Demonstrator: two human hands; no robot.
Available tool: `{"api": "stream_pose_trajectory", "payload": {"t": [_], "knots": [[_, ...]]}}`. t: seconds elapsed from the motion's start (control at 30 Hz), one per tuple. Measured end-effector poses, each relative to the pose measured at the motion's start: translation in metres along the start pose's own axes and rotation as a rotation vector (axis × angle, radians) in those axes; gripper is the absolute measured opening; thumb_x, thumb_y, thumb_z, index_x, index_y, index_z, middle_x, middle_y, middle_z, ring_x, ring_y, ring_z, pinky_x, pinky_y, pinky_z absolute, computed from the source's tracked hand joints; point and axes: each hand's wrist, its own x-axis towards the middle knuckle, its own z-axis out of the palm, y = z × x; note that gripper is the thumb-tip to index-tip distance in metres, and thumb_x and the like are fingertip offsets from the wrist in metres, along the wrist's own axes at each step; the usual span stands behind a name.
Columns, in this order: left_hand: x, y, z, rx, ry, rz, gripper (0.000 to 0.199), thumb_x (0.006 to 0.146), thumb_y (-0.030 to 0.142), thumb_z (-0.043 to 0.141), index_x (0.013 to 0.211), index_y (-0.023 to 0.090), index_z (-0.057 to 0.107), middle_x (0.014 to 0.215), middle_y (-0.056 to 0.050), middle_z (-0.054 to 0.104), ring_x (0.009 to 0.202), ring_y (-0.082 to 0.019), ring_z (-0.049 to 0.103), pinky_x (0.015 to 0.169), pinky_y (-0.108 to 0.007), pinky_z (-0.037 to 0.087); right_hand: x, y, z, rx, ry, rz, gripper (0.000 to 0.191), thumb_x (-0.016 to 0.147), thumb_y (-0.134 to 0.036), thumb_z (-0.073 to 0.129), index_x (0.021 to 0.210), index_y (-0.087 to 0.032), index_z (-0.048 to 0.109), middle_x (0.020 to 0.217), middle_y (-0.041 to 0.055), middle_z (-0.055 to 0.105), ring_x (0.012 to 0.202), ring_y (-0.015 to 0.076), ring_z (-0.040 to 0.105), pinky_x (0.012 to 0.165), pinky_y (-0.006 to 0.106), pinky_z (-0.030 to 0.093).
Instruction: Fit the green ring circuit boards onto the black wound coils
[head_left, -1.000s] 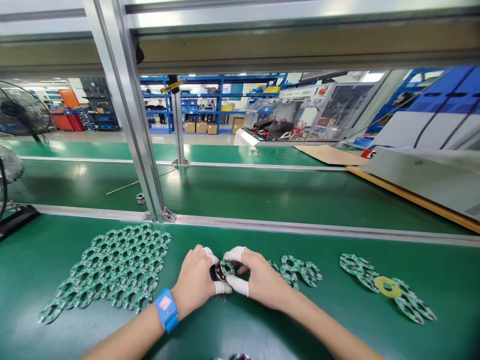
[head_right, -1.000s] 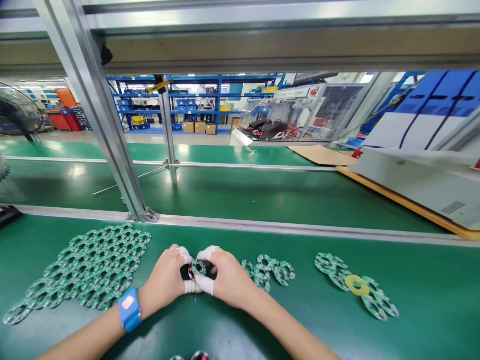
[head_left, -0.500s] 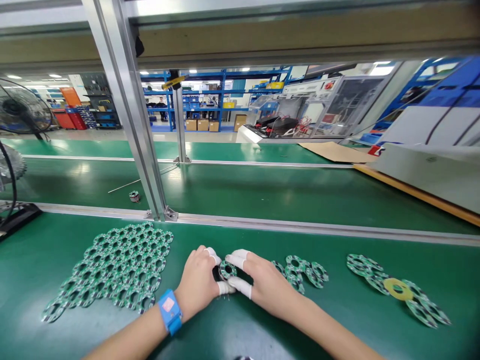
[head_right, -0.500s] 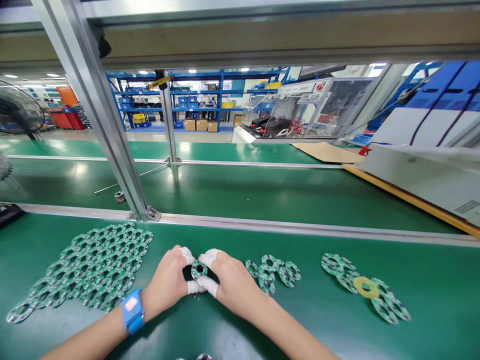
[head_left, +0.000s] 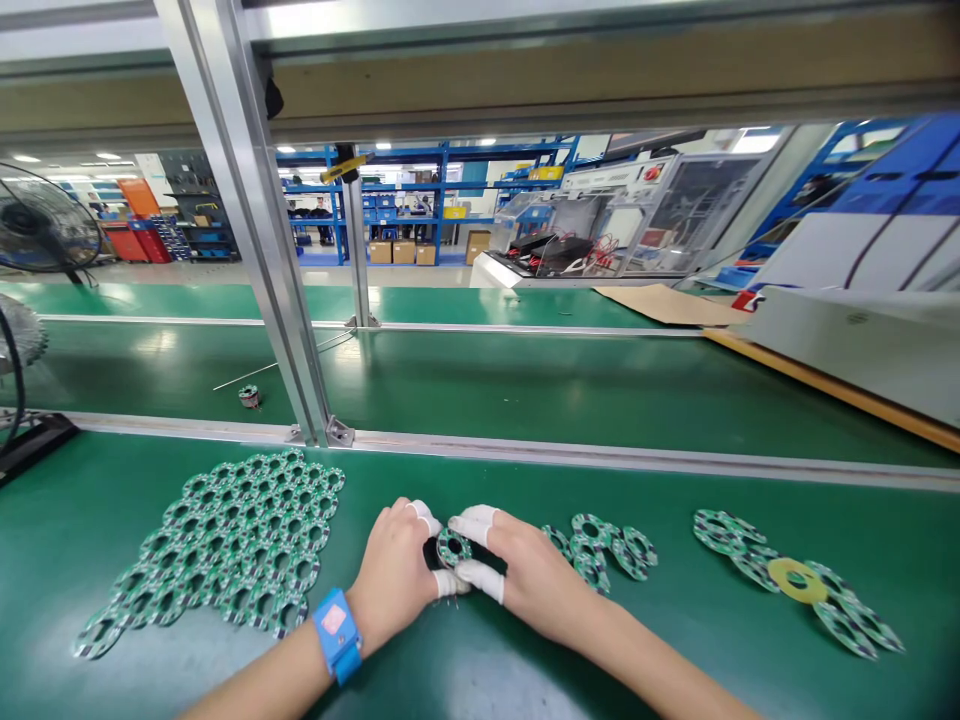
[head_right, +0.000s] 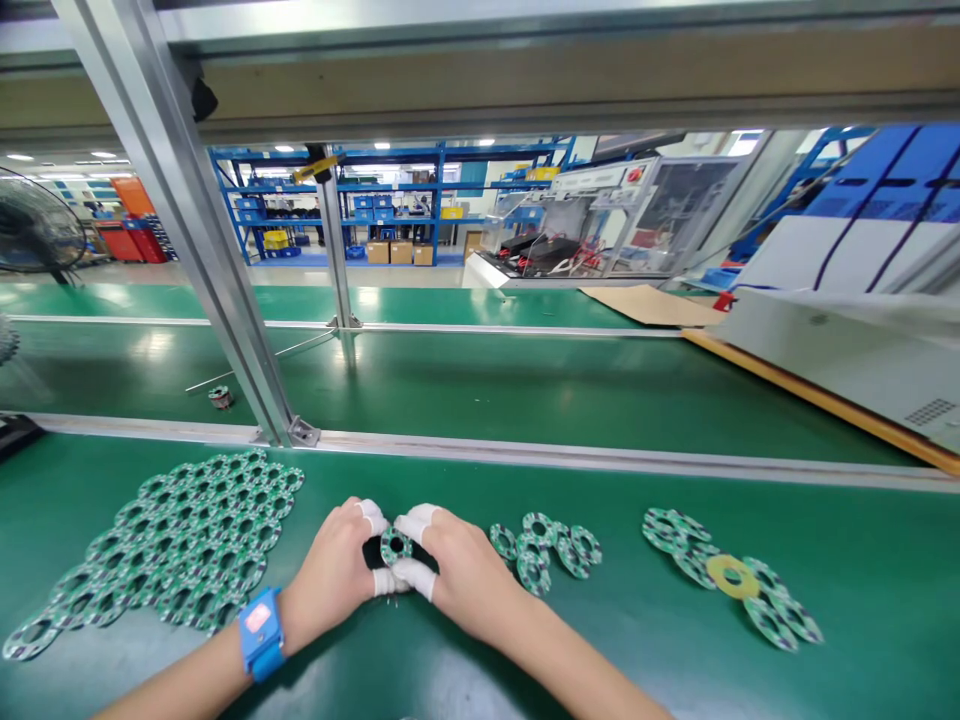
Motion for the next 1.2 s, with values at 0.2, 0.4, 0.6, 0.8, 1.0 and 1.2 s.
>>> {"api": "stream_pose_trajectory", "payload": {"t": [0.2, 0.4, 0.6, 0.8, 1.0, 1.2], "knots": [[0.0, 0.001, 0.0, 0.008, -0.002, 0.007, 0.037, 0.075, 0.054, 0.059, 0.073, 0.017, 0.061, 0.081, -0.006, 0.06, 0.08, -0.023, 0.049, 0.067, -0.033, 0.033, -0.001, -0.003, 0.002, -0.128, 0.0, 0.041, 0.027, 0.081, -0.023, 0.063, 0.106, -0.016, 0.063, 0.099, 0.011, 0.066, 0.088, 0.0242, 0.062, 0.075, 0.034, 0.051], [-0.001, 0.0, 0.002, 0.014, 0.004, -0.002, 0.036, 0.075, 0.053, 0.059, 0.072, 0.018, 0.062, 0.08, -0.005, 0.061, 0.08, -0.023, 0.049, 0.067, -0.033, 0.033, -0.001, -0.005, 0.004, -0.143, -0.011, 0.08, 0.024, 0.082, -0.023, 0.062, 0.103, -0.014, 0.064, 0.093, 0.0117, 0.066, 0.083, 0.0254, 0.062, 0.071, 0.034, 0.05], [-0.001, -0.001, 0.003, 0.029, 0.021, 0.006, 0.033, 0.076, 0.052, 0.059, 0.076, 0.018, 0.063, 0.081, -0.004, 0.062, 0.079, -0.021, 0.049, 0.065, -0.032, 0.032, 0.007, -0.012, -0.002, 0.064, 0.007, 0.042, 0.021, 0.078, -0.019, 0.062, 0.099, -0.018, 0.063, 0.093, 0.0073, 0.063, 0.083, 0.0209, 0.058, 0.073, 0.029, 0.046], [-0.002, -0.002, 0.002, 0.057, 0.016, 0.031, 0.035, 0.077, 0.055, 0.056, 0.075, 0.021, 0.063, 0.078, -0.003, 0.061, 0.077, -0.021, 0.048, 0.062, -0.031, 0.028, 0.012, -0.015, -0.011, 0.041, -0.041, 0.054, 0.007, 0.074, -0.015, 0.063, 0.081, -0.017, 0.065, 0.074, 0.002, 0.056, 0.067, 0.0164, 0.051, 0.061, 0.025, 0.04], [-0.001, -0.002, 0.003, 0.072, 0.013, 0.04, 0.036, 0.077, 0.056, 0.055, 0.075, 0.021, 0.063, 0.077, -0.003, 0.061, 0.078, -0.021, 0.048, 0.062, -0.032, 0.028, 0.014, -0.017, -0.012, 0.004, -0.076, 0.135, 0.003, 0.07, -0.017, 0.068, 0.072, -0.016, 0.065, 0.069, 0.0008, 0.053, 0.062, 0.0148, 0.049, 0.057, 0.023, 0.036], [-0.001, -0.001, 0.001, 0.079, -0.01, 0.037, 0.036, 0.077, 0.055, 0.056, 0.073, 0.02, 0.063, 0.077, -0.003, 0.061, 0.078, -0.021, 0.049, 0.062, -0.032, 0.028, 0.018, -0.018, -0.011, -0.012, -0.069, 0.148, 0.005, 0.068, -0.018, 0.069, 0.071, -0.016, 0.066, 0.067, 0.0, 0.052, 0.06, 0.0137, 0.048, 0.056, 0.022, 0.035]]}}
